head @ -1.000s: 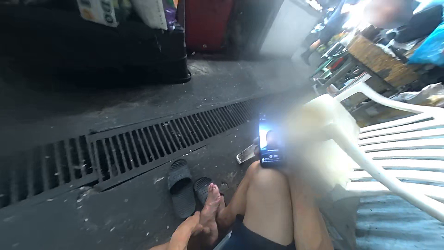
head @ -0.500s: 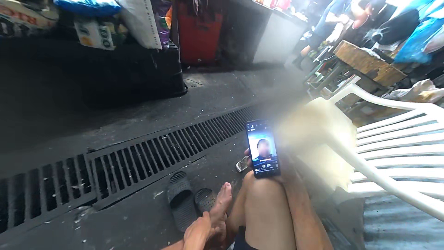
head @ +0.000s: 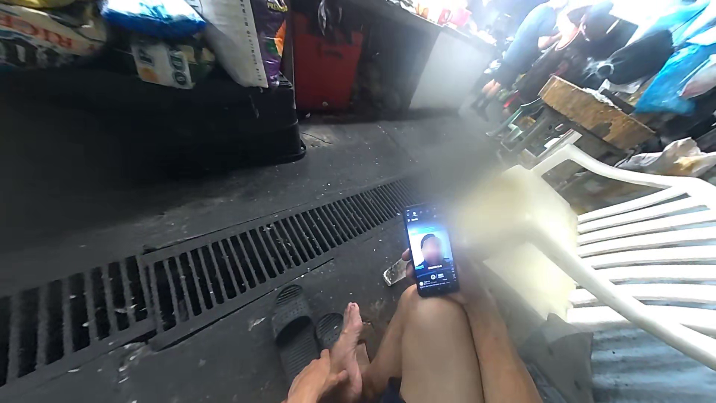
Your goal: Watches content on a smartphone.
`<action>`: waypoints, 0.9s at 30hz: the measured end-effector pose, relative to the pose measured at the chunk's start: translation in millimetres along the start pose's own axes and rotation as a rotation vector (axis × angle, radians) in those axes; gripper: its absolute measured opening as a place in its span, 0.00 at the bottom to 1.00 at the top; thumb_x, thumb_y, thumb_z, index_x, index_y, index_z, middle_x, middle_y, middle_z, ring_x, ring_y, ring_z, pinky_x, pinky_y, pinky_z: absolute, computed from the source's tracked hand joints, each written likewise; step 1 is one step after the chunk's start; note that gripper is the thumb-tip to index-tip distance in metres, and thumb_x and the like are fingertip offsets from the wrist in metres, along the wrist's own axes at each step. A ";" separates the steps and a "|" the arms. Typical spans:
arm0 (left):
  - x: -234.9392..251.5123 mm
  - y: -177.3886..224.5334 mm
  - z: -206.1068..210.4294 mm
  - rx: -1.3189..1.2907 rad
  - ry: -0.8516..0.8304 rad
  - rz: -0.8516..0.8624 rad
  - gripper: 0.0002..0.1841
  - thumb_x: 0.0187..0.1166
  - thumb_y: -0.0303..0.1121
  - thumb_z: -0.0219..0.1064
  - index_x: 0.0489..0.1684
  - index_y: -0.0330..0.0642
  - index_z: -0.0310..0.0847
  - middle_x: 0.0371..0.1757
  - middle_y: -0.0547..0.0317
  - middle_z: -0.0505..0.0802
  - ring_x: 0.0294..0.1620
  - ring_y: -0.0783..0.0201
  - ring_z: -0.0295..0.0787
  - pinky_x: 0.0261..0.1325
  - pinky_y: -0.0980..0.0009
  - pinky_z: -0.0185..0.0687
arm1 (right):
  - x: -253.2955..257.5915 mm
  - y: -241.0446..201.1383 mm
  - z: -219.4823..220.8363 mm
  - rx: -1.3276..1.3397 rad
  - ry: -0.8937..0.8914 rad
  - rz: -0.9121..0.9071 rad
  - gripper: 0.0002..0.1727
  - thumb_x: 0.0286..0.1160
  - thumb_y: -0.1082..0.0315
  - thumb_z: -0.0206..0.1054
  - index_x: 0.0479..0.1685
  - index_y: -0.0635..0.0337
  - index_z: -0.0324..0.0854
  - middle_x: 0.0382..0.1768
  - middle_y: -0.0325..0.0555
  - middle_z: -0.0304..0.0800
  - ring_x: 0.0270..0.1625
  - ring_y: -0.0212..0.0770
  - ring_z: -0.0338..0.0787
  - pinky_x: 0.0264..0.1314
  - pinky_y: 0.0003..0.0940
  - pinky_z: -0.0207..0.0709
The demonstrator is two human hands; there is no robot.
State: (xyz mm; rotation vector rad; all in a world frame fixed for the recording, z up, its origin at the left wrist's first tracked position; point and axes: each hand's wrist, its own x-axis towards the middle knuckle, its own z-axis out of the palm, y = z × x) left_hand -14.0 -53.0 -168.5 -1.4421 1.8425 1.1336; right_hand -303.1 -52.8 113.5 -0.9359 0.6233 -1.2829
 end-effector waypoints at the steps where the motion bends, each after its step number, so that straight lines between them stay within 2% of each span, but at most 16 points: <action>1: -3.2 1.5 -0.9 -0.004 0.004 0.012 0.59 0.57 0.76 0.72 0.88 0.46 0.61 0.68 0.39 0.89 0.69 0.39 0.87 0.69 0.38 0.81 | -0.6 -0.7 -0.6 0.003 0.000 0.005 0.45 0.71 0.30 0.65 0.75 0.58 0.72 0.65 0.65 0.86 0.57 0.56 0.92 0.62 0.50 0.85; 3: -4.1 7.0 3.1 0.023 0.041 0.028 0.65 0.53 0.76 0.75 0.92 0.45 0.52 0.72 0.37 0.86 0.69 0.37 0.86 0.69 0.36 0.80 | -2.1 -1.9 -2.3 0.009 0.004 0.009 0.44 0.71 0.30 0.65 0.75 0.58 0.73 0.65 0.64 0.86 0.58 0.55 0.92 0.62 0.50 0.85; 5: -0.6 11.9 8.4 0.034 0.063 0.027 0.70 0.54 0.73 0.77 0.96 0.42 0.40 0.77 0.32 0.81 0.72 0.31 0.82 0.72 0.31 0.74 | -2.8 -1.9 -3.8 0.010 -0.001 0.003 0.44 0.72 0.30 0.64 0.75 0.59 0.73 0.66 0.64 0.85 0.58 0.55 0.91 0.63 0.49 0.85; 6: -3.1 14.0 7.6 0.038 0.064 0.016 0.69 0.55 0.71 0.78 0.96 0.42 0.39 0.77 0.32 0.81 0.72 0.31 0.83 0.72 0.31 0.74 | -2.8 -2.0 -4.4 0.007 -0.008 -0.001 0.44 0.72 0.30 0.64 0.75 0.59 0.73 0.66 0.64 0.85 0.58 0.55 0.91 0.63 0.49 0.85; 8: -10.4 11.9 0.3 0.039 0.034 0.027 0.65 0.59 0.72 0.74 0.95 0.45 0.42 0.76 0.36 0.83 0.71 0.35 0.84 0.70 0.35 0.78 | -1.5 -2.2 -3.2 0.002 -0.014 -0.001 0.44 0.73 0.30 0.63 0.75 0.59 0.73 0.66 0.64 0.86 0.58 0.55 0.91 0.63 0.49 0.85; 9: -11.1 7.4 -3.0 0.006 0.013 0.054 0.63 0.61 0.71 0.74 0.96 0.45 0.42 0.76 0.36 0.83 0.72 0.34 0.83 0.71 0.33 0.77 | -1.0 -2.2 -2.3 0.000 -0.015 0.001 0.44 0.72 0.30 0.63 0.75 0.59 0.74 0.66 0.63 0.86 0.59 0.54 0.91 0.63 0.49 0.85; 11: -6.9 -1.5 -7.5 -0.051 -0.047 0.095 0.58 0.70 0.67 0.71 0.96 0.46 0.41 0.76 0.33 0.82 0.75 0.32 0.81 0.74 0.32 0.74 | -0.2 -2.1 -0.6 -0.007 -0.007 0.007 0.45 0.71 0.29 0.64 0.74 0.58 0.74 0.65 0.62 0.87 0.58 0.54 0.92 0.63 0.49 0.85; 13: -7.2 -6.3 -12.0 -0.148 -0.072 0.116 0.51 0.74 0.61 0.72 0.95 0.50 0.47 0.75 0.34 0.83 0.75 0.36 0.81 0.76 0.35 0.73 | -0.4 -2.1 -0.4 -0.001 -0.010 -0.001 0.45 0.71 0.29 0.65 0.74 0.59 0.73 0.65 0.63 0.87 0.58 0.55 0.92 0.62 0.49 0.85; 17: 8.5 -17.5 -7.0 -0.236 -0.099 0.225 0.45 0.79 0.53 0.68 0.94 0.45 0.49 0.78 0.31 0.79 0.79 0.34 0.76 0.79 0.33 0.67 | -2.1 -3.0 -0.8 0.001 -0.022 -0.013 0.45 0.72 0.29 0.63 0.74 0.59 0.74 0.65 0.63 0.87 0.58 0.55 0.92 0.62 0.49 0.85; 19: 12.6 -17.8 -2.7 -0.187 -0.091 0.205 0.50 0.76 0.56 0.70 0.95 0.44 0.47 0.76 0.28 0.81 0.75 0.30 0.79 0.75 0.30 0.70 | -2.5 -3.8 -0.1 -0.020 -0.011 -0.014 0.46 0.70 0.28 0.64 0.74 0.61 0.73 0.65 0.63 0.87 0.58 0.54 0.92 0.62 0.49 0.85; 21: 2.2 -8.3 -3.7 -0.088 -0.082 0.132 0.62 0.62 0.63 0.78 0.96 0.45 0.41 0.74 0.28 0.82 0.72 0.30 0.82 0.72 0.30 0.73 | -2.1 -6.1 3.1 -0.047 0.013 -0.015 0.50 0.68 0.27 0.65 0.73 0.66 0.71 0.63 0.65 0.87 0.57 0.55 0.92 0.61 0.48 0.86; 22: -2.9 -2.6 -3.0 -0.048 -0.062 0.079 0.66 0.55 0.64 0.82 0.96 0.48 0.40 0.73 0.30 0.84 0.70 0.31 0.84 0.70 0.30 0.76 | -1.6 -6.7 4.8 -0.048 0.025 -0.013 0.51 0.67 0.27 0.66 0.73 0.67 0.70 0.62 0.65 0.87 0.56 0.54 0.93 0.60 0.48 0.87; 23: -7.3 2.2 -3.1 -0.020 -0.053 0.025 0.67 0.53 0.64 0.84 0.96 0.55 0.40 0.72 0.35 0.86 0.70 0.34 0.85 0.69 0.33 0.78 | -1.3 -7.1 6.3 -0.042 0.033 -0.010 0.51 0.66 0.27 0.67 0.72 0.67 0.71 0.61 0.65 0.88 0.55 0.53 0.93 0.59 0.47 0.87; 25: -8.5 3.7 -3.2 -0.014 -0.043 -0.001 0.64 0.55 0.64 0.84 0.95 0.58 0.42 0.71 0.38 0.87 0.70 0.36 0.86 0.69 0.35 0.79 | -0.7 -7.9 9.2 -0.042 0.043 -0.011 0.50 0.66 0.28 0.68 0.71 0.66 0.71 0.60 0.64 0.89 0.54 0.52 0.93 0.58 0.46 0.87; 27: 11.0 -7.5 4.8 -0.051 -0.057 0.072 0.65 0.56 0.63 0.83 0.95 0.50 0.43 0.73 0.31 0.84 0.71 0.30 0.83 0.70 0.30 0.75 | -1.0 -7.6 10.5 -0.064 0.049 -0.023 0.49 0.67 0.28 0.66 0.71 0.66 0.72 0.59 0.63 0.89 0.54 0.52 0.93 0.58 0.45 0.87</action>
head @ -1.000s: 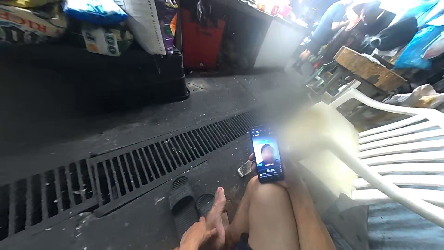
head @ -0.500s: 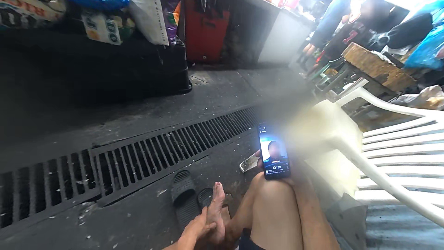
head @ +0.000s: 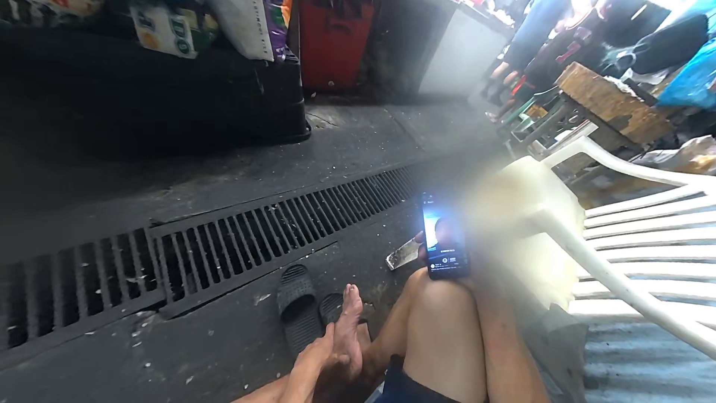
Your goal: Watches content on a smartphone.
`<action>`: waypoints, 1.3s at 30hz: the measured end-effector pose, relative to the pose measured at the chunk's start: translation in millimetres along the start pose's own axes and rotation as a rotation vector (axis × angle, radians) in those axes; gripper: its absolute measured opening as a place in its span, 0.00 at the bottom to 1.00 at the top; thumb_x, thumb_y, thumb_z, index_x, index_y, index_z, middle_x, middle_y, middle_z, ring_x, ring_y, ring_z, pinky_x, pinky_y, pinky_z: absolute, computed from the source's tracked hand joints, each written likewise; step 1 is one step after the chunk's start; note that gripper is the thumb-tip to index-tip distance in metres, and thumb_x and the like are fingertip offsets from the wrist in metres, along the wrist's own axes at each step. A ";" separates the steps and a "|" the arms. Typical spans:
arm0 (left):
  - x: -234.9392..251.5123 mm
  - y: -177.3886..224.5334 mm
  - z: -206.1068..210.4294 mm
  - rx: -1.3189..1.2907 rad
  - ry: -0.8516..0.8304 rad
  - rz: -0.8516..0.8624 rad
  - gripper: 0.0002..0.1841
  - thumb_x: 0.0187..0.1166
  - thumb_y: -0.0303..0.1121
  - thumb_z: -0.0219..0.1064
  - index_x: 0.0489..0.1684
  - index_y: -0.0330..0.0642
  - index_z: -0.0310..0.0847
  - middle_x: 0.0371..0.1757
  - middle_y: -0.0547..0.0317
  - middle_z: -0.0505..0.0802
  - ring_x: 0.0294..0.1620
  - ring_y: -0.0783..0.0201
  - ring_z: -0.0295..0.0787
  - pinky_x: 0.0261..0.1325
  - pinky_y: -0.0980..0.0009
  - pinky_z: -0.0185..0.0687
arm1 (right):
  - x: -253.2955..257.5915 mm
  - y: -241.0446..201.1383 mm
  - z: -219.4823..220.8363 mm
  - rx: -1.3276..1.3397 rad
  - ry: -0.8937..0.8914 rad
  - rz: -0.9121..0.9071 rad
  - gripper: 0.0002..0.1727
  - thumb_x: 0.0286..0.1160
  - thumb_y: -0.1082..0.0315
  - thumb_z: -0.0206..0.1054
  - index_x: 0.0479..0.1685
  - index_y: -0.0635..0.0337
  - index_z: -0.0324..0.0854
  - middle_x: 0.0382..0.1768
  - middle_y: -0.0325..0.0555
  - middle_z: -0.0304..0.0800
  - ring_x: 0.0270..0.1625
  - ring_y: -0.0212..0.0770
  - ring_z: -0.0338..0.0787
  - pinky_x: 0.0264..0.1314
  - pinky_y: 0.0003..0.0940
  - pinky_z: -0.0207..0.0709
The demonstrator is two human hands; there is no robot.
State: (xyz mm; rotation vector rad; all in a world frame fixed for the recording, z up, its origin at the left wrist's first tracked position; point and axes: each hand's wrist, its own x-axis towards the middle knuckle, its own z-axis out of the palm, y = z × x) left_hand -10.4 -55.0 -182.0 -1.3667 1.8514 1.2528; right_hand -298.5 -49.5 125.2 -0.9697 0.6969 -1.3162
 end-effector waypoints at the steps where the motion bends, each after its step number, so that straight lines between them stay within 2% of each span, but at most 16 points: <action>1: 18.5 -11.3 9.6 -0.010 0.017 0.050 0.66 0.52 0.63 0.84 0.94 0.46 0.45 0.72 0.29 0.84 0.69 0.29 0.84 0.68 0.28 0.77 | -0.4 0.7 -1.6 -0.003 -0.004 -0.004 0.49 0.68 0.28 0.65 0.71 0.66 0.71 0.60 0.64 0.89 0.55 0.53 0.93 0.59 0.46 0.87; 7: -12.8 -0.9 -12.3 -0.100 -0.029 0.059 0.55 0.68 0.58 0.77 0.95 0.49 0.46 0.74 0.32 0.83 0.74 0.33 0.81 0.75 0.32 0.73 | -3.0 5.0 -13.0 0.028 -0.044 -0.011 0.47 0.71 0.29 0.64 0.72 0.65 0.72 0.63 0.66 0.86 0.57 0.55 0.92 0.61 0.49 0.85; 9: -13.8 -0.7 -12.5 -0.114 -0.018 0.060 0.54 0.66 0.56 0.79 0.94 0.50 0.50 0.74 0.33 0.84 0.74 0.33 0.82 0.74 0.32 0.73 | -3.7 4.7 -12.4 0.038 -0.035 0.000 0.42 0.72 0.30 0.64 0.69 0.59 0.76 0.64 0.63 0.87 0.57 0.54 0.92 0.60 0.48 0.85; 12: -8.3 -4.4 -10.5 -0.112 -0.014 0.064 0.56 0.62 0.60 0.80 0.93 0.49 0.52 0.74 0.32 0.84 0.73 0.32 0.82 0.74 0.31 0.73 | -3.0 4.9 -14.9 0.033 -0.043 -0.005 0.49 0.72 0.29 0.64 0.74 0.68 0.70 0.63 0.67 0.86 0.58 0.56 0.91 0.63 0.50 0.85; 14: -12.7 -1.4 -14.6 -0.142 -0.028 0.058 0.53 0.66 0.58 0.80 0.93 0.53 0.53 0.75 0.36 0.84 0.75 0.36 0.81 0.76 0.35 0.73 | -2.6 2.5 -12.6 0.020 -0.026 -0.006 0.49 0.71 0.29 0.64 0.74 0.68 0.69 0.63 0.66 0.86 0.57 0.55 0.92 0.61 0.50 0.86; 17: -9.6 -6.3 -15.1 -0.159 -0.026 0.143 0.48 0.71 0.53 0.77 0.91 0.44 0.56 0.75 0.31 0.82 0.77 0.34 0.79 0.77 0.33 0.70 | -3.2 0.6 -11.1 0.009 -0.020 -0.017 0.49 0.71 0.30 0.64 0.74 0.68 0.68 0.63 0.67 0.86 0.58 0.55 0.92 0.62 0.49 0.86; 21: 4.6 -15.4 -6.3 -0.175 0.005 0.162 0.43 0.74 0.54 0.72 0.89 0.45 0.60 0.75 0.34 0.83 0.76 0.34 0.80 0.76 0.32 0.71 | -2.2 2.0 -12.6 0.045 -0.038 -0.012 0.48 0.71 0.30 0.65 0.74 0.67 0.70 0.64 0.67 0.86 0.58 0.55 0.92 0.63 0.49 0.85; 23: -4.2 -10.5 -6.5 -0.141 0.007 0.134 0.53 0.68 0.57 0.78 0.92 0.44 0.52 0.76 0.30 0.81 0.76 0.31 0.79 0.76 0.31 0.70 | -2.7 5.0 -15.6 0.044 -0.044 -0.001 0.46 0.72 0.29 0.63 0.73 0.63 0.73 0.65 0.64 0.86 0.58 0.54 0.92 0.62 0.49 0.85; 25: 3.2 -8.6 10.3 -0.007 0.084 0.067 0.69 0.49 0.64 0.85 0.96 0.47 0.42 0.77 0.34 0.82 0.72 0.32 0.83 0.70 0.29 0.76 | -3.7 6.3 -16.9 0.049 -0.050 0.006 0.43 0.73 0.30 0.63 0.72 0.59 0.75 0.65 0.64 0.86 0.58 0.55 0.91 0.62 0.49 0.85; 27: -0.4 3.9 13.7 0.118 0.119 -0.033 0.71 0.49 0.63 0.85 0.97 0.53 0.37 0.78 0.41 0.82 0.68 0.37 0.86 0.65 0.35 0.82 | -3.2 6.0 -16.1 0.048 -0.060 0.007 0.40 0.73 0.30 0.62 0.70 0.55 0.77 0.66 0.62 0.86 0.58 0.55 0.91 0.61 0.49 0.85; 29: 3.5 10.7 11.9 0.122 0.147 0.008 0.66 0.51 0.57 0.85 0.94 0.45 0.43 0.74 0.37 0.84 0.69 0.34 0.86 0.64 0.32 0.81 | -2.1 5.3 -15.3 0.060 -0.066 0.006 0.41 0.72 0.30 0.63 0.71 0.55 0.77 0.66 0.62 0.86 0.58 0.55 0.91 0.61 0.49 0.85; 32: -3.0 11.2 0.6 -0.018 0.103 0.112 0.69 0.46 0.57 0.88 0.92 0.37 0.46 0.72 0.31 0.85 0.70 0.31 0.84 0.70 0.31 0.77 | -1.9 4.0 -14.3 0.065 -0.059 0.001 0.43 0.72 0.31 0.65 0.73 0.60 0.73 0.65 0.64 0.86 0.58 0.55 0.91 0.61 0.49 0.85; 34: -3.4 -2.5 0.2 -0.114 0.098 0.138 0.61 0.54 0.58 0.84 0.92 0.42 0.54 0.71 0.31 0.86 0.69 0.31 0.85 0.70 0.29 0.77 | -2.4 0.2 -9.2 0.024 -0.032 -0.011 0.47 0.71 0.30 0.65 0.74 0.65 0.70 0.63 0.65 0.87 0.56 0.54 0.92 0.60 0.48 0.87; 36: -13.8 -4.4 -9.5 -0.157 0.044 0.128 0.46 0.76 0.57 0.69 0.92 0.45 0.55 0.74 0.32 0.84 0.74 0.32 0.81 0.75 0.31 0.72 | -3.6 -1.3 -7.8 0.012 -0.014 -0.014 0.49 0.70 0.30 0.66 0.73 0.68 0.69 0.63 0.66 0.86 0.57 0.55 0.92 0.61 0.49 0.86; 37: -19.2 -1.7 -11.6 -0.151 0.042 0.118 0.44 0.80 0.59 0.64 0.93 0.45 0.54 0.74 0.32 0.83 0.75 0.32 0.81 0.76 0.32 0.71 | -3.9 -1.2 -7.4 0.013 -0.008 -0.015 0.49 0.69 0.30 0.67 0.73 0.68 0.69 0.62 0.66 0.87 0.57 0.55 0.92 0.61 0.49 0.86; 39: -14.2 -2.7 -4.7 -0.080 0.067 0.107 0.55 0.72 0.67 0.67 0.95 0.44 0.47 0.76 0.32 0.82 0.74 0.33 0.82 0.74 0.31 0.73 | -3.7 -0.1 -8.8 0.016 -0.010 -0.020 0.50 0.69 0.29 0.67 0.73 0.69 0.68 0.62 0.67 0.86 0.57 0.55 0.92 0.61 0.49 0.86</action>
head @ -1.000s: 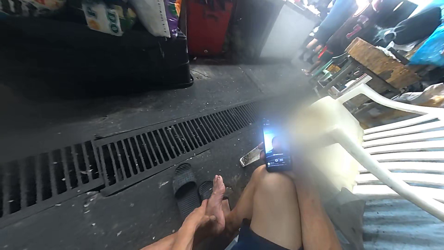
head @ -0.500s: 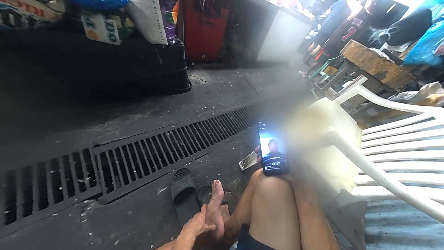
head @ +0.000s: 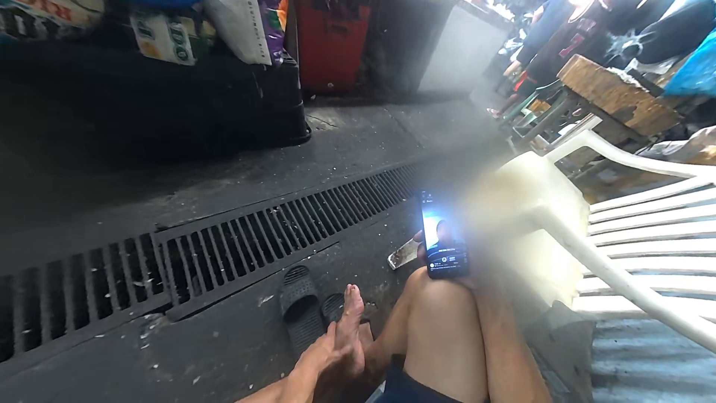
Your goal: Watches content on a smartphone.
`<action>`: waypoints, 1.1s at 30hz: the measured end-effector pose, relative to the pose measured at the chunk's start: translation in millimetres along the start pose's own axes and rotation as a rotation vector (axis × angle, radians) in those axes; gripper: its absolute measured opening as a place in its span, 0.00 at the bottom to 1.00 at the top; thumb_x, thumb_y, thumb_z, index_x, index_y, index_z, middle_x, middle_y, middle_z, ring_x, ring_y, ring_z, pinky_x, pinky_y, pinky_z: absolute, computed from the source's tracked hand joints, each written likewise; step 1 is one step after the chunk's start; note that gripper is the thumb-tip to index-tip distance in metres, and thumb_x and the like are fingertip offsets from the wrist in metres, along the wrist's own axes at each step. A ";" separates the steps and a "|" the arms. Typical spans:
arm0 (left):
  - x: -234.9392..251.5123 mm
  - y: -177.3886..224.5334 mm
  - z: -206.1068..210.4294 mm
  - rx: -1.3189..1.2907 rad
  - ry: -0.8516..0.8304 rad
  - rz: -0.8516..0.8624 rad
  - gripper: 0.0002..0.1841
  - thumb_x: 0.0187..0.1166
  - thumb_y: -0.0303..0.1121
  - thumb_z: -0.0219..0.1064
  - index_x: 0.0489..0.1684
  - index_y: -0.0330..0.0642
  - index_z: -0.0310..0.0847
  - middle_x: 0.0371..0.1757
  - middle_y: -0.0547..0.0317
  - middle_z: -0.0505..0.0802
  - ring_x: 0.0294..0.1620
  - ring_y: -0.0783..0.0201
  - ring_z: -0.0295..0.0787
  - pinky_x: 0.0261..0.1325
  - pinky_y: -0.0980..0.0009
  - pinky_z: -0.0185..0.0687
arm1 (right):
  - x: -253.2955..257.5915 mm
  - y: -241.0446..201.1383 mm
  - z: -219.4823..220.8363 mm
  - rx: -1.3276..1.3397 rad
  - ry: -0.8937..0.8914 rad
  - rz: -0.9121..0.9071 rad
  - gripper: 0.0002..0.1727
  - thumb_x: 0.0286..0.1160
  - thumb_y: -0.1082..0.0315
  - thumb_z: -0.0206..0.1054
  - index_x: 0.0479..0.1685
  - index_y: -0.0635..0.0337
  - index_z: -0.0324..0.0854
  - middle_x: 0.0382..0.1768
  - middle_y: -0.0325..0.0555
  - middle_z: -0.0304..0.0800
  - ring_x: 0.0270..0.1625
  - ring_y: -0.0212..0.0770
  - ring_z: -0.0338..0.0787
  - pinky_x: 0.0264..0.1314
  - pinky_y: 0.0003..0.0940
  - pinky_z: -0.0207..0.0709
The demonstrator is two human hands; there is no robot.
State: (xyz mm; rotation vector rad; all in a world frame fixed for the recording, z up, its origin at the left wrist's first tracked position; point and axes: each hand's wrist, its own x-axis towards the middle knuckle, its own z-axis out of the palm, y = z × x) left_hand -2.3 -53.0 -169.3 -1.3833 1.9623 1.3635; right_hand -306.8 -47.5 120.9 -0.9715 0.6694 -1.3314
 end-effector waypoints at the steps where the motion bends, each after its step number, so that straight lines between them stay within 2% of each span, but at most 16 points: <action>1: 8.8 -3.4 9.1 0.054 0.013 -0.018 0.65 0.60 0.71 0.75 0.96 0.44 0.42 0.78 0.34 0.80 0.74 0.34 0.82 0.73 0.32 0.75 | 0.0 0.7 -1.3 0.006 -0.006 0.002 0.50 0.69 0.29 0.67 0.73 0.69 0.68 0.62 0.67 0.86 0.57 0.55 0.92 0.61 0.50 0.86; 2: 12.9 -3.0 15.1 0.117 0.019 -0.060 0.72 0.50 0.74 0.79 0.97 0.48 0.37 0.80 0.38 0.80 0.73 0.37 0.83 0.71 0.35 0.79 | -0.2 1.7 -2.8 0.016 -0.016 0.005 0.49 0.69 0.29 0.66 0.73 0.68 0.69 0.62 0.67 0.86 0.57 0.55 0.92 0.61 0.50 0.85; 3: 16.6 -3.0 19.9 0.160 0.025 -0.092 0.75 0.45 0.74 0.81 0.97 0.51 0.35 0.81 0.41 0.79 0.72 0.39 0.84 0.69 0.37 0.80 | -0.6 2.9 -4.2 0.028 -0.026 0.007 0.48 0.70 0.30 0.66 0.73 0.66 0.71 0.62 0.67 0.86 0.57 0.55 0.91 0.61 0.50 0.85; 4: 19.6 -3.7 23.2 0.179 0.031 -0.111 0.75 0.45 0.73 0.82 0.97 0.52 0.35 0.81 0.42 0.79 0.71 0.39 0.84 0.68 0.37 0.81 | -1.6 4.4 -4.7 0.040 -0.025 0.006 0.45 0.71 0.30 0.65 0.72 0.64 0.74 0.62 0.65 0.88 0.57 0.55 0.92 0.61 0.50 0.85; 6: 23.7 -4.6 25.6 0.200 0.039 -0.117 0.71 0.51 0.72 0.80 0.97 0.52 0.38 0.78 0.42 0.81 0.71 0.40 0.86 0.67 0.39 0.82 | -2.5 4.9 -5.5 0.042 -0.033 0.003 0.43 0.73 0.31 0.64 0.71 0.62 0.75 0.62 0.64 0.88 0.57 0.55 0.92 0.61 0.50 0.86; 10: 4.5 4.8 7.5 0.115 0.004 -0.095 0.55 0.72 0.68 0.69 0.96 0.51 0.43 0.78 0.42 0.82 0.74 0.41 0.83 0.73 0.39 0.78 | -4.1 3.8 -2.8 0.035 -0.012 -0.006 0.43 0.73 0.31 0.65 0.70 0.62 0.76 0.61 0.64 0.89 0.57 0.55 0.92 0.60 0.50 0.86; 13: -2.6 8.4 -0.1 0.053 -0.012 -0.096 0.48 0.78 0.66 0.63 0.95 0.52 0.46 0.77 0.41 0.83 0.76 0.41 0.82 0.75 0.38 0.75 | -4.4 3.5 -3.1 0.034 -0.006 -0.011 0.43 0.73 0.31 0.65 0.70 0.63 0.76 0.62 0.64 0.88 0.57 0.56 0.92 0.60 0.50 0.86; 15: -12.2 13.5 -5.7 0.009 -0.016 -0.086 0.49 0.76 0.66 0.64 0.94 0.50 0.49 0.77 0.38 0.83 0.77 0.38 0.80 0.76 0.35 0.73 | -3.9 2.9 -3.0 0.029 -0.010 -0.007 0.42 0.73 0.31 0.65 0.70 0.61 0.77 0.62 0.63 0.88 0.57 0.55 0.92 0.60 0.49 0.86; 17: -9.6 11.1 -4.4 0.004 -0.017 -0.094 0.55 0.67 0.69 0.70 0.94 0.51 0.50 0.76 0.38 0.84 0.76 0.36 0.81 0.75 0.33 0.72 | -3.4 3.6 -4.4 0.020 -0.014 -0.001 0.41 0.72 0.30 0.64 0.68 0.59 0.78 0.63 0.63 0.88 0.57 0.55 0.92 0.59 0.49 0.86; 20: 8.6 0.6 5.5 0.009 -0.009 -0.086 0.61 0.59 0.67 0.77 0.94 0.50 0.48 0.73 0.34 0.84 0.73 0.32 0.82 0.72 0.30 0.74 | -1.9 5.5 -9.1 0.004 -0.043 -0.004 0.39 0.73 0.29 0.61 0.64 0.56 0.80 0.65 0.63 0.86 0.57 0.55 0.91 0.60 0.48 0.85; 22: 6.0 3.7 2.5 -0.002 -0.029 -0.111 0.63 0.57 0.68 0.79 0.94 0.53 0.46 0.74 0.33 0.84 0.73 0.31 0.82 0.72 0.30 0.74 | -2.2 4.7 -6.7 0.022 -0.037 -0.003 0.38 0.73 0.30 0.62 0.65 0.56 0.80 0.64 0.62 0.87 0.57 0.54 0.92 0.60 0.48 0.85; 24: 6.0 4.2 3.3 0.012 -0.018 -0.142 0.64 0.52 0.72 0.79 0.94 0.58 0.48 0.72 0.34 0.85 0.71 0.31 0.83 0.69 0.28 0.75 | -3.0 3.8 -4.7 0.024 -0.029 -0.006 0.40 0.73 0.31 0.63 0.67 0.59 0.79 0.63 0.62 0.88 0.56 0.53 0.92 0.60 0.47 0.86; 27: -9.2 19.0 -4.1 0.098 0.000 -0.212 0.58 0.58 0.74 0.74 0.93 0.58 0.53 0.73 0.38 0.86 0.71 0.35 0.84 0.68 0.32 0.77 | -2.9 3.2 -3.2 0.004 -0.014 -0.012 0.43 0.71 0.30 0.64 0.68 0.61 0.77 0.61 0.63 0.89 0.56 0.55 0.92 0.59 0.49 0.86; 30: -9.9 20.9 -3.1 0.172 0.011 -0.233 0.58 0.57 0.77 0.70 0.90 0.53 0.59 0.72 0.38 0.87 0.70 0.34 0.85 0.67 0.31 0.77 | -2.7 3.5 -3.2 0.007 -0.007 -0.020 0.43 0.72 0.31 0.64 0.69 0.63 0.76 0.61 0.65 0.88 0.55 0.56 0.92 0.59 0.50 0.86; 33: -12.0 20.2 -6.4 0.156 -0.014 -0.217 0.57 0.59 0.76 0.70 0.90 0.51 0.58 0.73 0.35 0.85 0.72 0.32 0.83 0.68 0.30 0.77 | -2.7 3.9 -2.8 0.018 -0.003 -0.022 0.43 0.73 0.31 0.65 0.70 0.63 0.76 0.61 0.65 0.88 0.56 0.56 0.93 0.59 0.50 0.87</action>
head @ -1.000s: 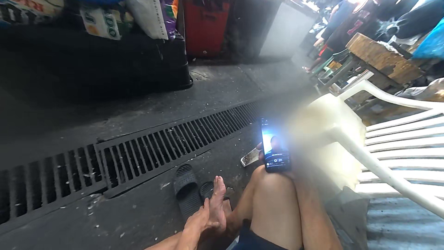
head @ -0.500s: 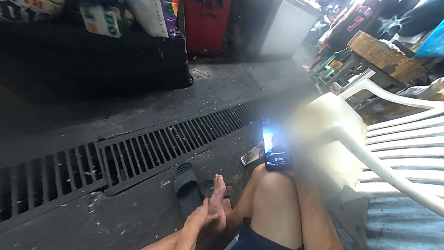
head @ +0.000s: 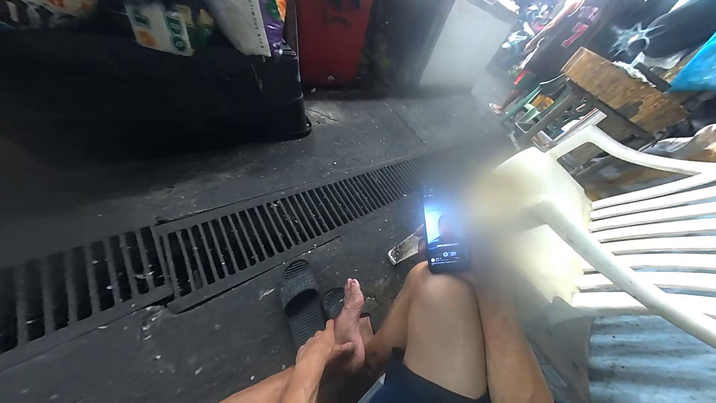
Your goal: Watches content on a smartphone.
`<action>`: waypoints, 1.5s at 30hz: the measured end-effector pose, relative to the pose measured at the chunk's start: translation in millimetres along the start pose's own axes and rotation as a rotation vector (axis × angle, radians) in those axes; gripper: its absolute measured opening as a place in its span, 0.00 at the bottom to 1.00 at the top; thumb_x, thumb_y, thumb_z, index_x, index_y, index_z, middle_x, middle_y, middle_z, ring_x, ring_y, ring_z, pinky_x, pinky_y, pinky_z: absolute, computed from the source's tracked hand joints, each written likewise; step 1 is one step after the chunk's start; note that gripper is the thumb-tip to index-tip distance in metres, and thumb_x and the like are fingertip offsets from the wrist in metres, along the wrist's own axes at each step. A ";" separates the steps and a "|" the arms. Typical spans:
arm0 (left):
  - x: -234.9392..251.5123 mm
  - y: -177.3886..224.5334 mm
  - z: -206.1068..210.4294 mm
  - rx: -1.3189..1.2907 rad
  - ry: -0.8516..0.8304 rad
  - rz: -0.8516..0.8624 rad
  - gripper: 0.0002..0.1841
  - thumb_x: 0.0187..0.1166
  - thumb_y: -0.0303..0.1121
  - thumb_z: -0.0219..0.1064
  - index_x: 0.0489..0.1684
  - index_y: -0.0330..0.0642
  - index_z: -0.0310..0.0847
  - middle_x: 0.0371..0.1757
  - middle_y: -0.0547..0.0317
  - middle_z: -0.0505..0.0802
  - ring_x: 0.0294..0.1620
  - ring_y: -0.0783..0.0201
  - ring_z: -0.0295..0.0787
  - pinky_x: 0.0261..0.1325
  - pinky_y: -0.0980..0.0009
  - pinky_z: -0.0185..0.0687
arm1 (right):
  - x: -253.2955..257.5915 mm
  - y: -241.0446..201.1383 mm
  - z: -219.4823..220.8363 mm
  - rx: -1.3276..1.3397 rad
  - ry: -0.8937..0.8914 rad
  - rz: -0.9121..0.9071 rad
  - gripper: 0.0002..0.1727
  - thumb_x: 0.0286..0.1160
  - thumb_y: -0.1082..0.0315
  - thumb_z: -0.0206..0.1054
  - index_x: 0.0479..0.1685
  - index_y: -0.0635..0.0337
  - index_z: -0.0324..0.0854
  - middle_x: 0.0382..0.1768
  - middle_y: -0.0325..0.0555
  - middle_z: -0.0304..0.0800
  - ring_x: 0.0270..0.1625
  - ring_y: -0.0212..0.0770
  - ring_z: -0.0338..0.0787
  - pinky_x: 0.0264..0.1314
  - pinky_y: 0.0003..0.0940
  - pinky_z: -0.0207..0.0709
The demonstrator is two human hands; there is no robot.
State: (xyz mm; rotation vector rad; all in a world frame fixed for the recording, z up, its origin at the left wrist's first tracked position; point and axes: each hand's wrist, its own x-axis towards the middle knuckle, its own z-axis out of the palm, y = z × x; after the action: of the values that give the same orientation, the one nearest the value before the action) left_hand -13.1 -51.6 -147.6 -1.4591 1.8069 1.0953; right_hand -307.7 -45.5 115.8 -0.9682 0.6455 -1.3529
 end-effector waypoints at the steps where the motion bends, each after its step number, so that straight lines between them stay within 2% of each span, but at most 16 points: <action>1: 3.3 -2.4 1.7 -0.020 -0.005 0.010 0.57 0.61 0.75 0.70 0.91 0.52 0.57 0.73 0.34 0.85 0.72 0.32 0.83 0.69 0.30 0.76 | -0.5 -0.2 0.5 -0.001 0.005 0.004 0.43 0.73 0.31 0.65 0.70 0.63 0.76 0.61 0.65 0.89 0.55 0.56 0.93 0.59 0.50 0.87; 3: 11.0 -7.8 5.0 -0.067 -0.020 0.027 0.56 0.61 0.74 0.72 0.91 0.54 0.57 0.73 0.37 0.85 0.72 0.35 0.83 0.70 0.32 0.77 | -0.8 -0.8 0.8 0.004 0.004 0.016 0.43 0.72 0.31 0.65 0.70 0.62 0.76 0.61 0.64 0.89 0.56 0.55 0.92 0.59 0.50 0.86; 6: 33.0 -19.4 17.0 -0.153 -0.029 0.073 0.58 0.55 0.72 0.76 0.91 0.54 0.59 0.76 0.37 0.83 0.76 0.34 0.80 0.72 0.30 0.73 | -1.1 -0.5 -1.0 0.009 0.008 0.023 0.44 0.71 0.30 0.65 0.70 0.62 0.76 0.61 0.64 0.89 0.56 0.55 0.92 0.60 0.50 0.86; 9: 36.8 -21.5 17.8 -0.194 -0.027 0.118 0.57 0.59 0.67 0.78 0.91 0.53 0.57 0.76 0.35 0.82 0.76 0.32 0.79 0.73 0.28 0.71 | -0.8 -0.1 -0.4 0.015 0.020 0.022 0.44 0.71 0.31 0.65 0.70 0.63 0.75 0.61 0.65 0.88 0.56 0.55 0.92 0.59 0.49 0.86; 12: 28.0 -17.1 9.1 -0.222 -0.052 0.116 0.51 0.67 0.61 0.78 0.93 0.58 0.53 0.74 0.40 0.85 0.74 0.38 0.82 0.74 0.34 0.75 | -0.4 -0.5 0.0 0.037 -0.003 0.018 0.43 0.73 0.31 0.65 0.71 0.62 0.75 0.62 0.64 0.88 0.57 0.55 0.92 0.60 0.49 0.86; 14: 21.7 -15.9 5.8 -0.249 -0.054 0.136 0.50 0.69 0.57 0.78 0.93 0.59 0.53 0.74 0.40 0.85 0.75 0.40 0.82 0.75 0.35 0.74 | -0.2 -0.8 0.4 0.046 -0.019 0.016 0.42 0.73 0.31 0.64 0.71 0.61 0.75 0.63 0.63 0.88 0.57 0.55 0.92 0.61 0.49 0.86; 32: 19.7 -12.9 2.7 -0.242 -0.045 0.129 0.49 0.68 0.58 0.78 0.92 0.59 0.56 0.73 0.41 0.86 0.74 0.40 0.83 0.75 0.35 0.75 | -0.5 -1.0 -1.4 0.027 -0.018 0.007 0.41 0.74 0.32 0.63 0.72 0.60 0.75 0.63 0.64 0.88 0.58 0.56 0.92 0.62 0.50 0.86; 34: 21.1 -14.2 3.6 -0.240 -0.045 0.141 0.50 0.66 0.59 0.79 0.91 0.58 0.57 0.73 0.41 0.86 0.74 0.40 0.83 0.75 0.35 0.75 | -0.8 -1.4 0.1 0.022 -0.006 0.005 0.42 0.74 0.32 0.64 0.71 0.61 0.75 0.62 0.64 0.88 0.57 0.56 0.92 0.61 0.50 0.86; 37: 30.0 -18.5 9.6 -0.209 -0.039 0.192 0.55 0.59 0.64 0.79 0.90 0.49 0.59 0.74 0.37 0.84 0.74 0.36 0.82 0.75 0.33 0.73 | -1.1 -1.9 0.2 0.014 -0.002 0.008 0.43 0.73 0.32 0.64 0.72 0.61 0.74 0.62 0.64 0.88 0.57 0.56 0.92 0.61 0.50 0.86; 39: 32.9 -18.8 14.0 -0.201 -0.018 0.190 0.56 0.55 0.67 0.79 0.89 0.51 0.60 0.73 0.40 0.86 0.73 0.38 0.84 0.74 0.34 0.75 | -1.3 -1.4 -2.1 0.020 -0.013 0.012 0.42 0.74 0.32 0.64 0.73 0.61 0.74 0.62 0.64 0.88 0.58 0.56 0.92 0.62 0.50 0.86; 43: 18.5 -14.0 3.3 -0.236 -0.038 0.140 0.50 0.65 0.61 0.79 0.91 0.59 0.58 0.73 0.42 0.86 0.74 0.41 0.83 0.75 0.36 0.75 | -0.6 -0.5 -2.4 0.026 -0.008 0.024 0.43 0.73 0.31 0.64 0.72 0.61 0.74 0.63 0.63 0.88 0.57 0.55 0.92 0.60 0.49 0.86; 45: 14.5 -12.7 0.9 -0.227 -0.032 0.142 0.51 0.64 0.61 0.80 0.90 0.59 0.58 0.72 0.42 0.87 0.74 0.41 0.83 0.74 0.36 0.76 | -0.3 -1.3 -2.2 0.028 -0.005 0.030 0.44 0.72 0.30 0.64 0.73 0.60 0.73 0.63 0.63 0.87 0.57 0.54 0.92 0.61 0.49 0.86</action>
State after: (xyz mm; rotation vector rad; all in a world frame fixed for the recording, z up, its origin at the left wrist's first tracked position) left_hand -4.5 -59.0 -163.2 -1.4466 1.8345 1.4265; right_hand -310.3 -45.5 115.9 -0.9354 0.6332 -1.3291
